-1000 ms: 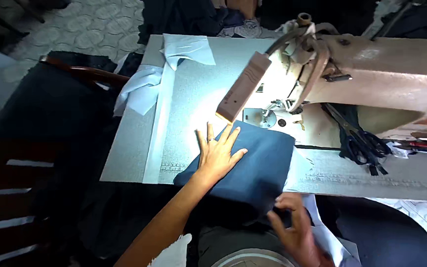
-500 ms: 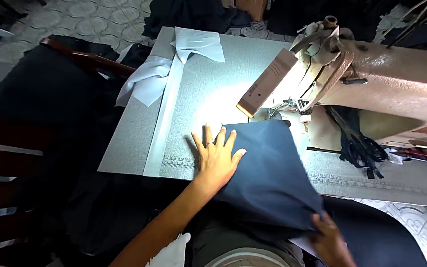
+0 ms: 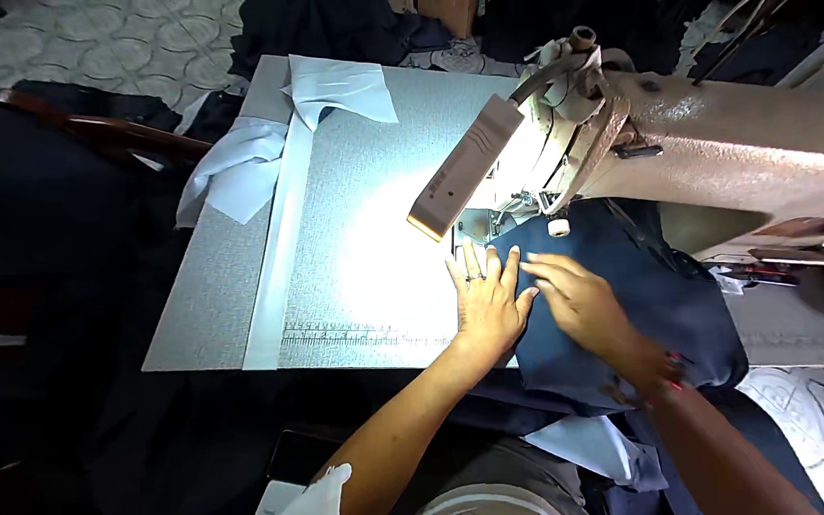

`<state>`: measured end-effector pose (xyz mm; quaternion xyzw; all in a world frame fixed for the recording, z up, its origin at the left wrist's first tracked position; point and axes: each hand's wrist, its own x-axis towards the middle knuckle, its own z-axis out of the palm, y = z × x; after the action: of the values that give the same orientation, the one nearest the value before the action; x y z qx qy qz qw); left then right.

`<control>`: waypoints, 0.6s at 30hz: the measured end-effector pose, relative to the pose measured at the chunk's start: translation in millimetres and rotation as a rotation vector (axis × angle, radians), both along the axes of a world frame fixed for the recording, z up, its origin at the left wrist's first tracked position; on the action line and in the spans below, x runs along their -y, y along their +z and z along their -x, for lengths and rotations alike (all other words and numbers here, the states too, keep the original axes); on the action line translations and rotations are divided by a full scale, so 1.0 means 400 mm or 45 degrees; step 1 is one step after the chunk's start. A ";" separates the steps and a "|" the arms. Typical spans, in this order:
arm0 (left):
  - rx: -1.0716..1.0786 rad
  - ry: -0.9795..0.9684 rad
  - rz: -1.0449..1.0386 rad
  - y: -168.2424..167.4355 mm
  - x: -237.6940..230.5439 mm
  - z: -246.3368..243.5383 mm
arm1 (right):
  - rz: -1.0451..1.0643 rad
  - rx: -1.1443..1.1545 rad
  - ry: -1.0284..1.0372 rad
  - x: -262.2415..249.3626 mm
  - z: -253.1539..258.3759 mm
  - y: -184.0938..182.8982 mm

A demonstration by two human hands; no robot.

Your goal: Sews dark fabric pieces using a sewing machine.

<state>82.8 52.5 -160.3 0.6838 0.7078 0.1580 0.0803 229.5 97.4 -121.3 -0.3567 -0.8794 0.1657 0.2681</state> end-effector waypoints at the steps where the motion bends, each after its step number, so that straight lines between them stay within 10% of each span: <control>1: 0.022 -0.036 0.004 0.003 0.001 0.010 | 0.006 -0.075 0.060 -0.020 0.033 -0.034; 8: 0.335 -0.092 -0.331 0.021 -0.011 0.126 | -0.080 0.054 -0.102 -0.029 0.077 -0.123; 18: 0.260 -0.092 -0.144 0.042 -0.074 0.156 | -0.069 0.154 -0.180 -0.010 0.081 -0.119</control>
<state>20.5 82.0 -143.3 0.6926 0.6608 0.2636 0.1190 197.0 101.2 -169.0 -0.4199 -0.8708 0.1004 0.2351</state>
